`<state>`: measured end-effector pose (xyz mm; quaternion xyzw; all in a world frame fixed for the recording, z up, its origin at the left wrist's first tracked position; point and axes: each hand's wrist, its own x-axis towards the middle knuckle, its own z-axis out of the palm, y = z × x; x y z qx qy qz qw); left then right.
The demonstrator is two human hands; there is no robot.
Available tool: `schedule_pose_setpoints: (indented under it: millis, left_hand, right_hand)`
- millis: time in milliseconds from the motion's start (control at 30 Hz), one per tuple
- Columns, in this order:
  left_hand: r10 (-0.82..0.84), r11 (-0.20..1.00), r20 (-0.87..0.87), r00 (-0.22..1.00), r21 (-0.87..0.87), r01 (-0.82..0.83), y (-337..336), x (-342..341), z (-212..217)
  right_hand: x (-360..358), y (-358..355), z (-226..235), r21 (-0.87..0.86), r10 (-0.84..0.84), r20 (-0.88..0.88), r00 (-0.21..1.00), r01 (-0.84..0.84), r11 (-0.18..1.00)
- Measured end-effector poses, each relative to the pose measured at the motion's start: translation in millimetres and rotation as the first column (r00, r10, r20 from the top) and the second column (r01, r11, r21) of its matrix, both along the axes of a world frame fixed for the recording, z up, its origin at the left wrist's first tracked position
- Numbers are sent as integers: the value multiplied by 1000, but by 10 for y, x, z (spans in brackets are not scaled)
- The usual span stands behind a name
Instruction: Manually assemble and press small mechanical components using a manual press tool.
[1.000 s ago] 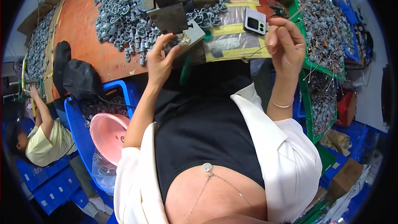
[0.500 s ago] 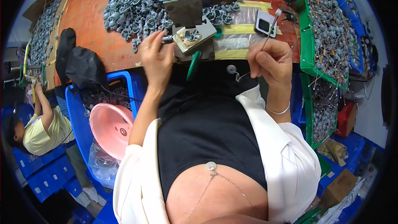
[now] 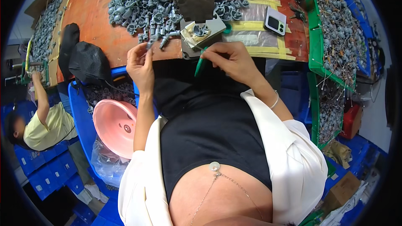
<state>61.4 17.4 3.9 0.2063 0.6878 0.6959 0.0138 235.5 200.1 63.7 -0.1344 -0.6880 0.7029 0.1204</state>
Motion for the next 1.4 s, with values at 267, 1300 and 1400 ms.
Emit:
schedule_pose_setpoints:
  millis: [267,1300,1400]
  left_hand:
    - [-324,942,58,944,115,316,211,276,284]
    - [-575,811,-331,748,-108,576,339,470,662]
    - [-453,867,-141,880,158,472,302,454,643]
  right_hand:
    - [-175,-131,-103,502,-53,-166,985,130,855]
    - [-90,35,-161,-671,169,19,985,-112,733]
    - [-97,64,-107,-718,69,-6,998,-53,694]
